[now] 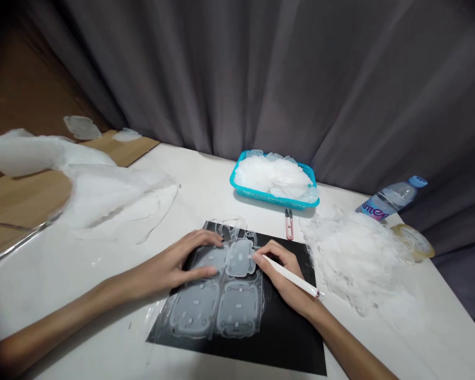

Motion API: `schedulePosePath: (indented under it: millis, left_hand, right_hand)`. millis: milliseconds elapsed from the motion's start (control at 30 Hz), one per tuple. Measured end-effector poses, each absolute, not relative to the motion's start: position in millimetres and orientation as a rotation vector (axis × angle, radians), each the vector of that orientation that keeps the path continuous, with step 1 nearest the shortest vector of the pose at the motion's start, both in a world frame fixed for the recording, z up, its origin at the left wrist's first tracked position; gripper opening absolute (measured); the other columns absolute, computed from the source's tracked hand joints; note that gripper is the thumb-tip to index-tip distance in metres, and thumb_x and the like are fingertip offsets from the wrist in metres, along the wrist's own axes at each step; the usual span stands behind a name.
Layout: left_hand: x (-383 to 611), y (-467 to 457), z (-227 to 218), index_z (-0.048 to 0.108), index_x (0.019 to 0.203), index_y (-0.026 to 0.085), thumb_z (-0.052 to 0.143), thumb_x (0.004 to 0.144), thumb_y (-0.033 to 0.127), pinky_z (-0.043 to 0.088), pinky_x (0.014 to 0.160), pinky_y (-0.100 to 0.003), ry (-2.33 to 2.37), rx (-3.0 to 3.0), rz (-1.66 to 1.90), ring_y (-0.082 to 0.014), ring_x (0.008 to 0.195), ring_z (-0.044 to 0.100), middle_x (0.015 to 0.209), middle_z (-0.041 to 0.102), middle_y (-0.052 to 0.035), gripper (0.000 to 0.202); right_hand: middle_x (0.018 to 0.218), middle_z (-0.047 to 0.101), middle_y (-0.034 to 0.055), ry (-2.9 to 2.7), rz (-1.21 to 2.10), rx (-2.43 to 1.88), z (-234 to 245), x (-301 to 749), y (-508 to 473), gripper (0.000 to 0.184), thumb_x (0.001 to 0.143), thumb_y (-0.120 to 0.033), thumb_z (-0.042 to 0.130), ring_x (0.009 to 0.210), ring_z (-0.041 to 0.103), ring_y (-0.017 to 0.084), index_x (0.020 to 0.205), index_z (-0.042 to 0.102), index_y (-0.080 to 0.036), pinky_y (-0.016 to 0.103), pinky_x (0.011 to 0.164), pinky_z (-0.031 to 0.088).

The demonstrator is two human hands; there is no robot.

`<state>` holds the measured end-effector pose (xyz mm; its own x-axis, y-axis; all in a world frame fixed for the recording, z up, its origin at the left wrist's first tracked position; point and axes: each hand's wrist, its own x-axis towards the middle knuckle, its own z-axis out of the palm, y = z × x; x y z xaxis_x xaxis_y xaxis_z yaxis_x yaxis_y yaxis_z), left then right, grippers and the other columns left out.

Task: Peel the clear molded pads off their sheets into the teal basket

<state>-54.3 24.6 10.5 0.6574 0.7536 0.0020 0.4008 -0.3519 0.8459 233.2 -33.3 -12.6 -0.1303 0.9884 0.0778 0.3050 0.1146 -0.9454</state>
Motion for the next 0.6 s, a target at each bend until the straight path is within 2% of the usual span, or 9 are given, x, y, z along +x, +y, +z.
schedulePosePath:
  millis: [100, 267, 400, 467, 600]
  left_hand:
    - [-67.2, 28.0, 7.7, 0.060, 0.139, 0.032, 0.074, 0.090, 0.050, 0.040, 0.116, -0.048, 0.767, 2.116, 0.347, -0.0316, 0.139, 0.048, 0.150, 0.054, -0.0094, 0.054]
    - [-74.3, 33.7, 4.5, 0.060, 0.142, 0.037, 0.078, 0.086, 0.053, 0.038, 0.119, -0.047, 0.714, 2.195, 0.303, -0.0317, 0.145, 0.043, 0.157, 0.050, -0.0070, 0.061]
    - [-73.5, 28.2, 3.7, 0.051, 0.151, 0.039, 0.073, 0.090, 0.056, 0.038, 0.120, -0.047, 0.729, 2.283, 0.251, -0.0319, 0.149, 0.041, 0.162, 0.045, -0.0052, 0.067]
    - [-72.2, 23.8, 4.9, 0.046, 0.155, 0.039, 0.069, 0.093, 0.055, 0.037, 0.122, -0.047, 0.742, 2.316, 0.231, -0.0318, 0.151, 0.040, 0.166, 0.041, -0.0037, 0.068]
    - [-68.2, 16.2, 4.2, 0.034, 0.161, 0.040, 0.062, 0.099, 0.051, 0.037, 0.124, -0.046, 0.703, 2.407, 0.269, -0.0308, 0.151, 0.040, 0.167, 0.036, -0.0009, 0.069]
  right_hand:
    - [0.086, 0.064, 0.0010, -1.549, 1.070, -1.316, -13.4, 231.6, -32.4, 0.026, 0.096, -0.045, 0.066, 0.080, 0.060, 0.017, 0.085, 0.069, -0.022, 0.028, 0.073, 0.048]
    - [0.086, 0.066, 0.0021, -1.621, 0.966, -1.327, -10.7, 231.4, -33.1, 0.024, 0.098, -0.043, 0.064, 0.081, 0.062, 0.020, 0.086, 0.068, -0.022, 0.033, 0.078, 0.049]
    - [0.083, 0.069, 0.0021, -1.784, 0.502, -1.315, 13.4, 244.4, -21.8, 0.019, 0.098, -0.036, 0.064, 0.084, 0.062, 0.022, 0.084, 0.069, -0.024, 0.041, 0.088, 0.045]
    - [0.084, 0.069, 0.0023, -1.682, 0.277, -1.384, 36.0, 255.6, -9.0, 0.019, 0.096, -0.037, 0.066, 0.084, 0.062, 0.023, 0.084, 0.069, -0.024, 0.040, 0.086, 0.046]
    - [0.080, 0.069, 0.0025, -1.420, 0.031, -1.480, 86.5, 281.0, 29.8, 0.023, 0.093, -0.041, 0.068, 0.077, 0.063, 0.022, 0.084, 0.071, -0.021, 0.036, 0.074, 0.048]
